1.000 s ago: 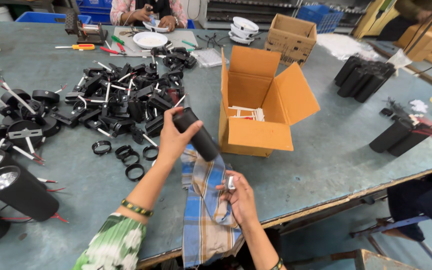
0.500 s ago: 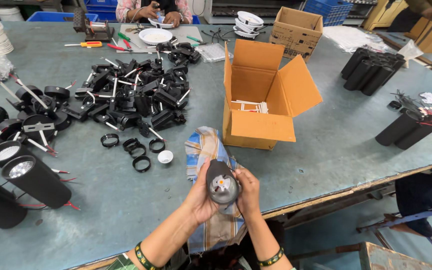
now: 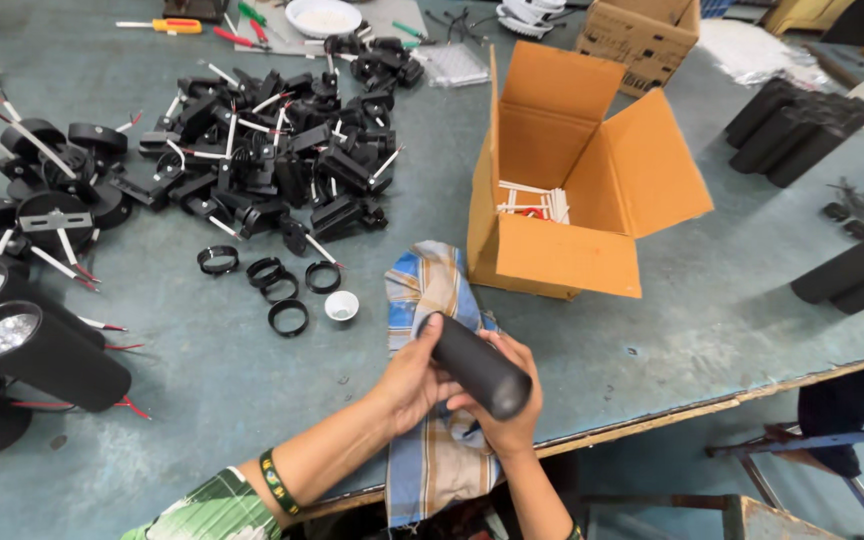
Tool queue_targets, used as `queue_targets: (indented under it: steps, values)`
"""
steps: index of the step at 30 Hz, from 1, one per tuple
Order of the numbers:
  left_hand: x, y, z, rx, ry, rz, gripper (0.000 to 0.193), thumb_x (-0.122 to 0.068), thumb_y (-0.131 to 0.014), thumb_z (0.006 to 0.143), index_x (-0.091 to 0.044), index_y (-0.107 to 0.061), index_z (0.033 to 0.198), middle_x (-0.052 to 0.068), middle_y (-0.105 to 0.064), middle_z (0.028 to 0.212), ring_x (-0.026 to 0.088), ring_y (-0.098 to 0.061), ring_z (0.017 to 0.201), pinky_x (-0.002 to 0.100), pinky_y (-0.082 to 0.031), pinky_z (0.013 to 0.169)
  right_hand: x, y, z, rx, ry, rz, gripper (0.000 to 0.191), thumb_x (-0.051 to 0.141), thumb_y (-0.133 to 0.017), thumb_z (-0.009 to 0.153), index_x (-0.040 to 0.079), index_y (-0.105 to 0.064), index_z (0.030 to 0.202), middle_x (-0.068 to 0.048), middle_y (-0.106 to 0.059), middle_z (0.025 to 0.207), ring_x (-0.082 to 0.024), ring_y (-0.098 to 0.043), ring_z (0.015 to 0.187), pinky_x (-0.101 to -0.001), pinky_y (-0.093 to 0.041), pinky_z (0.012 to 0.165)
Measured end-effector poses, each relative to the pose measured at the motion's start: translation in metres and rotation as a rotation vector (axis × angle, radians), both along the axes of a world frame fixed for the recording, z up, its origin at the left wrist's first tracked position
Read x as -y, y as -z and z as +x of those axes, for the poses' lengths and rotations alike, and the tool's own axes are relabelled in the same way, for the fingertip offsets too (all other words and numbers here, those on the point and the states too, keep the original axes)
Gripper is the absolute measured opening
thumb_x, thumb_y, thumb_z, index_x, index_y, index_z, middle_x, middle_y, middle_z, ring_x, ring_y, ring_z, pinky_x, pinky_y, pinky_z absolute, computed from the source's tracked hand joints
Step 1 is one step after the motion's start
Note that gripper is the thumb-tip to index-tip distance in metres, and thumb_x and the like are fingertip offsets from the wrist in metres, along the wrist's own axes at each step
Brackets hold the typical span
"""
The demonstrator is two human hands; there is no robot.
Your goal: The person assembles a cylindrical LED light by inserting a lens into the housing, wiping the lens with a cloth, and securing a ring around the front. The person repeats this process for multiple units on a workbench.
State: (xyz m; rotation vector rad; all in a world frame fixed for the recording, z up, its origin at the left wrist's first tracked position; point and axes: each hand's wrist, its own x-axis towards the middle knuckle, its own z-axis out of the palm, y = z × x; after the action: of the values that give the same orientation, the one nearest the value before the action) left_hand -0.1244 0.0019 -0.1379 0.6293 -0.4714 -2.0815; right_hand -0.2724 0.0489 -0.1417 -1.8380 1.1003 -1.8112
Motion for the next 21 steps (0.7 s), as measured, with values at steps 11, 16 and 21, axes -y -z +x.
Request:
queue_targets:
  steps: [11,16,21]
  values:
    - [0.067,0.018,0.049,0.476,0.223,-0.551,0.046,-0.041,-0.050,0.103,-0.004,-0.061,0.128,0.012,-0.075,0.109,0.020,-0.075,0.092,0.031,-0.058,0.077,0.020,0.026,-0.018,0.265,0.005,0.121,0.088,0.045,-0.086,0.075,-0.002,-0.051,0.140,-0.024,-0.061,0.141,-0.028,-0.069,0.109,-0.0351,-0.065,0.073]
    - [0.122,-0.008,0.082,0.937,-0.395,-0.877,0.042,-0.034,-0.054,0.105,-0.001,-0.068,0.127,0.012,-0.078,0.109,0.021,-0.075,0.101,0.033,-0.058,0.083,0.015,-0.017,-0.061,0.458,-0.149,0.084,0.082,0.032,-0.089,0.078,-0.002,-0.053,0.143,-0.026,-0.065,0.137,-0.023,-0.071,0.086,-0.0284,-0.061,0.059]
    - [0.147,-0.036,0.051,1.587,-0.617,-1.303,0.066,-0.037,-0.074,0.080,0.005,-0.062,0.129,0.018,-0.073,0.111,0.036,-0.060,0.113,0.051,-0.042,0.092,-0.013,-0.078,-0.072,-0.167,-0.015,0.240,0.062,0.012,-0.092,0.066,-0.002,-0.066,0.120,-0.016,-0.077,0.116,-0.021,-0.075,0.093,-0.0313,-0.061,0.078]
